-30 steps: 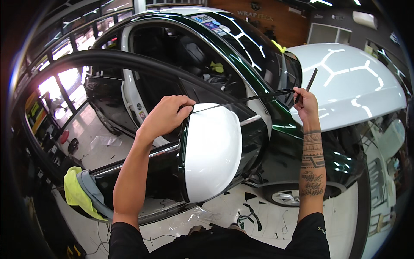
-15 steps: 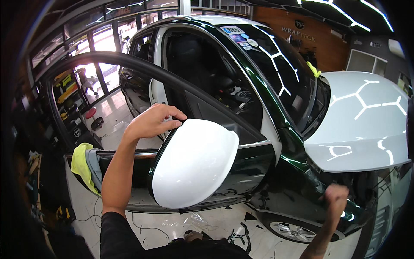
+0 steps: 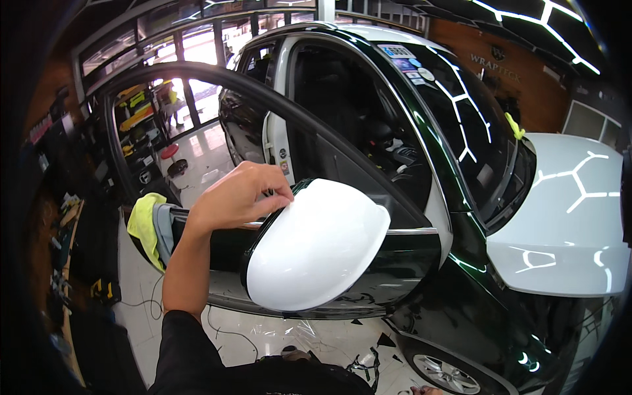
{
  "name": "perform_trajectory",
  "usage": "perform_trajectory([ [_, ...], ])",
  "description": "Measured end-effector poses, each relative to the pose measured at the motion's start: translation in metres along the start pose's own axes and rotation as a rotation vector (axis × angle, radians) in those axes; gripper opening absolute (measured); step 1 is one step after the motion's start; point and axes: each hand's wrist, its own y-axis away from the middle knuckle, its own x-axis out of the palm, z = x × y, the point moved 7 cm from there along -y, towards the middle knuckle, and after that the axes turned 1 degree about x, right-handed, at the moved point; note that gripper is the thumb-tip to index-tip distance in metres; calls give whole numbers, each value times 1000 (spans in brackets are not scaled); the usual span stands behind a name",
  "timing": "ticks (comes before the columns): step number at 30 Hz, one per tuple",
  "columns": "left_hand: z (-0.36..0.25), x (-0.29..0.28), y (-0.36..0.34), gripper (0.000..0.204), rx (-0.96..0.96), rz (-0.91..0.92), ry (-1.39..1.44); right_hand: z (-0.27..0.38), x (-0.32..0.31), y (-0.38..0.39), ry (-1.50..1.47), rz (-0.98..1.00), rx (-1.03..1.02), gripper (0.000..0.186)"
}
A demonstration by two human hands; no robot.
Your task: The person applies a white vinyl wrap to the side mirror of a dark green car. They use a red squeegee to smooth the wrap and a black tool to tuck the edges into seams, ensuring a clean finish.
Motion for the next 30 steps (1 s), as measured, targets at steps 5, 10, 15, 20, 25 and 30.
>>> perform_trajectory([
  [5, -30, 0, 28, 14, 76, 33, 61, 26, -2, -36, -133, 130, -183, 62],
  [10, -26, -30, 59, 11, 1, -134, 16, 173, -137, -84, -461, -130, -567, 17],
  [15, -25, -39, 64, 12, -4, -135, 7, 287, -217, -102, -774, -141, -750, 25],
  [20, 41, -21, 44, 15, -84, -165, 140, 393, -267, -104, -618, -126, -980, 30],
  [25, 102, 13, -1, 19, -11, -255, 429, 444, -284, -125, -414, -350, -1038, 25],
  [30, 128, 49, -53, 18, 247, -199, 779, 480, -292, -136, -284, -361, -704, 22],
])
